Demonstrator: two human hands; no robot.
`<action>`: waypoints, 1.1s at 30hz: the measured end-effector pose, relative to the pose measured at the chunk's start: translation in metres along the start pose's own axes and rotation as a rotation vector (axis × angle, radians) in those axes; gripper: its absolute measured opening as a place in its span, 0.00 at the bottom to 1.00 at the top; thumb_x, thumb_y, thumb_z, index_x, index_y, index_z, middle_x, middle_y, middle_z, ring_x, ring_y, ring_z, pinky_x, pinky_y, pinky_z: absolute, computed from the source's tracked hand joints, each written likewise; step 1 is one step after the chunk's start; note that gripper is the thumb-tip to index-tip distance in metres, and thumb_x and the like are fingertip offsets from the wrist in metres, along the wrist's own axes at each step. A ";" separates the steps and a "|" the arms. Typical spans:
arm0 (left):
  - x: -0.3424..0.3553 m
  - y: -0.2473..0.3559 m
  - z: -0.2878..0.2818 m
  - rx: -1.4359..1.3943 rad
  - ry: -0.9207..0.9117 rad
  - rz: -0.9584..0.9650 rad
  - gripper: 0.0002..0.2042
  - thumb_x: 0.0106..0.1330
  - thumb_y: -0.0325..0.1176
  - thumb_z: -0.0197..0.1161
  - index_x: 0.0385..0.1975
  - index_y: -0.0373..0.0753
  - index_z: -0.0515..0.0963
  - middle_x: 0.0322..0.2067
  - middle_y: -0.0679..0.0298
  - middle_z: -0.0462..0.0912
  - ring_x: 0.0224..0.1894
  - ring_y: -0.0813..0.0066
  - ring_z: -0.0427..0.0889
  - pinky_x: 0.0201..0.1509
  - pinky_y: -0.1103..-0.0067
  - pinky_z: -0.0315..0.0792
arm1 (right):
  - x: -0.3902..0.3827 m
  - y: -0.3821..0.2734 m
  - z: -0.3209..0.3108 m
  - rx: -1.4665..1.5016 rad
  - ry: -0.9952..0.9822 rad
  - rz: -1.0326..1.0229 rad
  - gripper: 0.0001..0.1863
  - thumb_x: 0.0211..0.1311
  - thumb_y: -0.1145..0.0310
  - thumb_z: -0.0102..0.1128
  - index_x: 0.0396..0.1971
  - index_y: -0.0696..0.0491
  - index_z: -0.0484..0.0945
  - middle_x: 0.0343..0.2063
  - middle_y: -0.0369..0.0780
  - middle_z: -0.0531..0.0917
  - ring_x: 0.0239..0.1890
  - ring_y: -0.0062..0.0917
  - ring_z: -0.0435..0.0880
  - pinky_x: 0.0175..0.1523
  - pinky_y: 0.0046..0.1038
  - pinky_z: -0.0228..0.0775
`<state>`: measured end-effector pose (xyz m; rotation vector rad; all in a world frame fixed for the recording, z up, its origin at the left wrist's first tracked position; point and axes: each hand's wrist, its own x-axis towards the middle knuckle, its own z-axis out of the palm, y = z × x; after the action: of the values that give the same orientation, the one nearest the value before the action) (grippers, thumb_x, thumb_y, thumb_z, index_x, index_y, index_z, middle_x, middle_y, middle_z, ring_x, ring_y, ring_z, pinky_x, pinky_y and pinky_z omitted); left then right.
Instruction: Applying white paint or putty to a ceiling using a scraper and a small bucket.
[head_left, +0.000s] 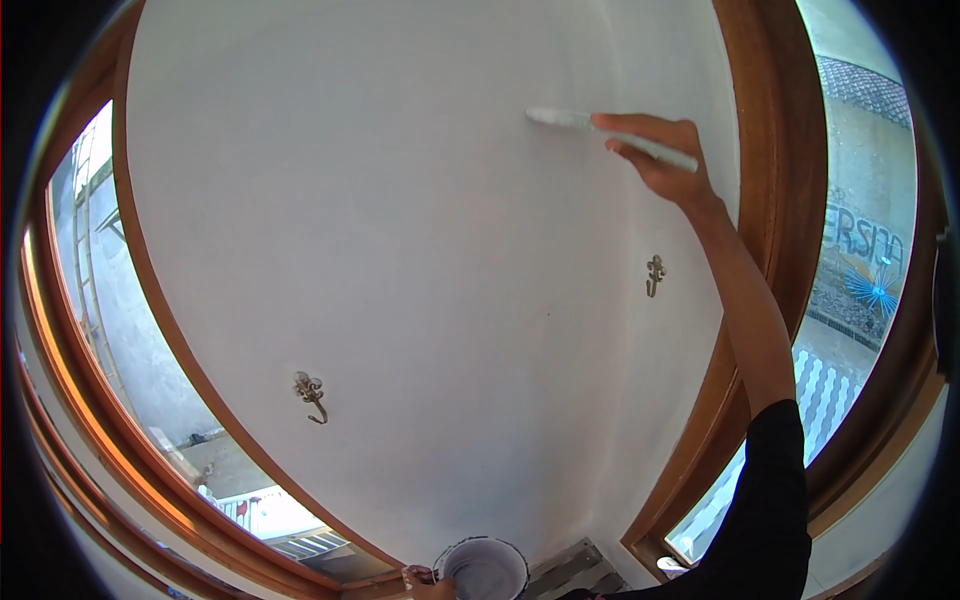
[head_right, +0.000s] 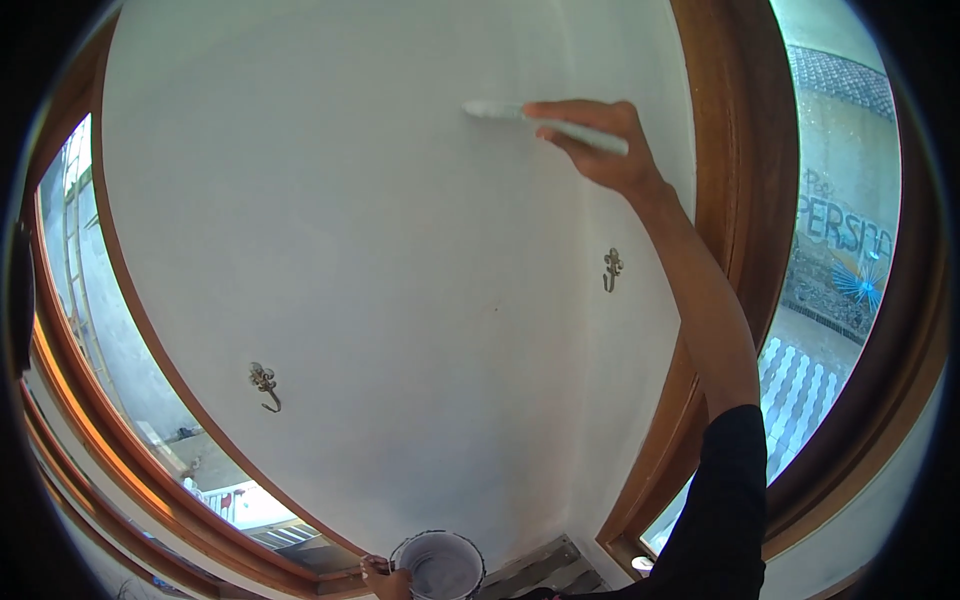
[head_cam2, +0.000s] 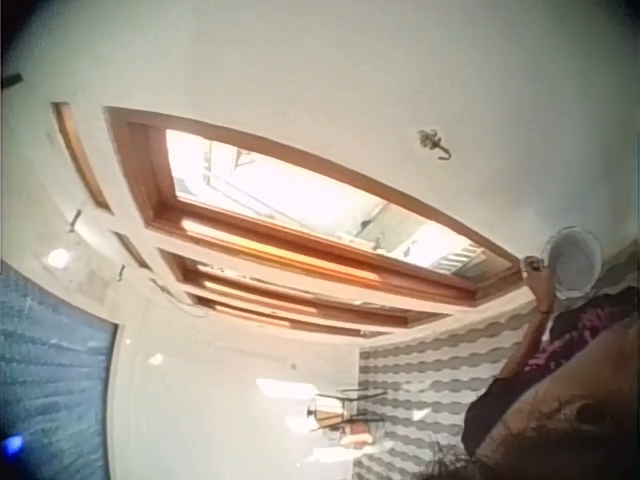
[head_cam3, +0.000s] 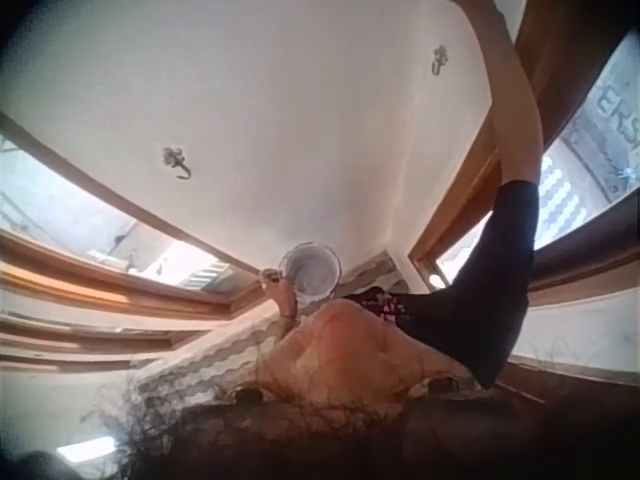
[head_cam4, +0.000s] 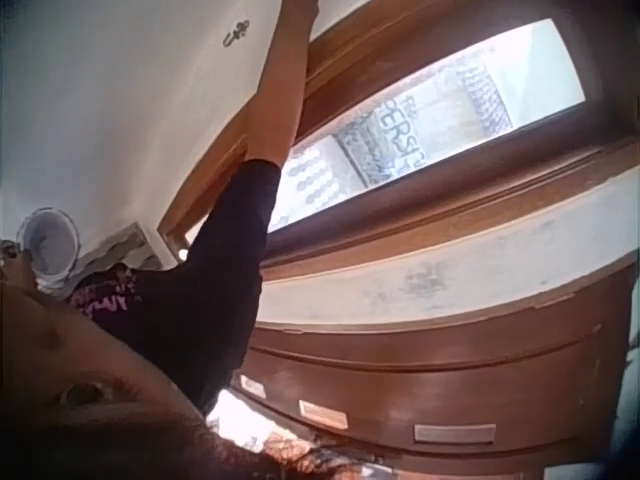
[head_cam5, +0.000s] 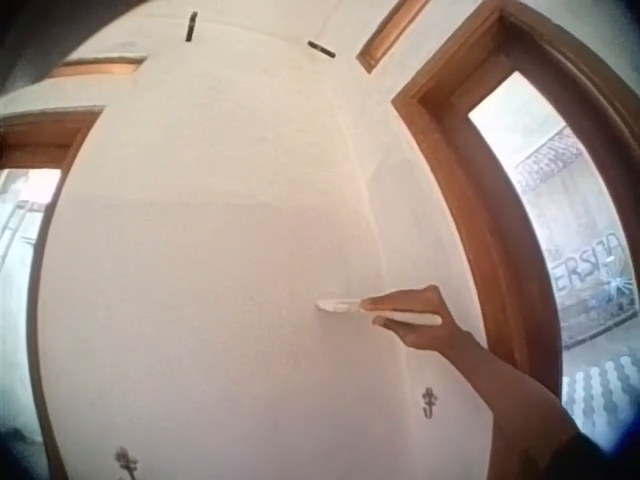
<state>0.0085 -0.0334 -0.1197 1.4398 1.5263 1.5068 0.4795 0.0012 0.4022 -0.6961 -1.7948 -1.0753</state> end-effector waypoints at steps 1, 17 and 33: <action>0.002 0.002 -0.001 0.021 0.004 0.027 0.11 0.50 0.22 0.60 0.33 0.36 0.69 0.26 0.64 0.69 0.29 0.71 0.67 0.35 0.72 0.68 | 0.007 -0.004 -0.009 0.007 -0.006 0.031 0.16 0.59 0.81 0.66 0.48 0.56 0.84 0.46 0.42 0.87 0.48 0.29 0.88 0.53 0.26 0.80; -0.009 0.011 -0.002 -0.065 -0.019 -0.125 0.13 0.44 0.20 0.56 0.31 0.37 0.68 0.25 0.67 0.67 0.29 0.73 0.65 0.33 0.74 0.66 | -0.004 -0.009 0.059 0.005 0.193 -0.055 0.16 0.58 0.83 0.66 0.47 0.56 0.85 0.48 0.41 0.87 0.54 0.26 0.85 0.53 0.24 0.80; -0.010 -0.018 0.003 -0.025 -0.042 -0.102 0.12 0.49 0.20 0.56 0.33 0.37 0.66 0.29 0.66 0.67 0.31 0.73 0.65 0.37 0.74 0.66 | 0.052 0.015 0.044 -0.132 0.202 0.035 0.17 0.59 0.81 0.66 0.49 0.55 0.84 0.48 0.43 0.86 0.47 0.23 0.88 0.50 0.22 0.80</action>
<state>0.0082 -0.0381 -0.1403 1.3502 1.5268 1.4217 0.4510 0.0480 0.4448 -0.6694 -1.5453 -1.2040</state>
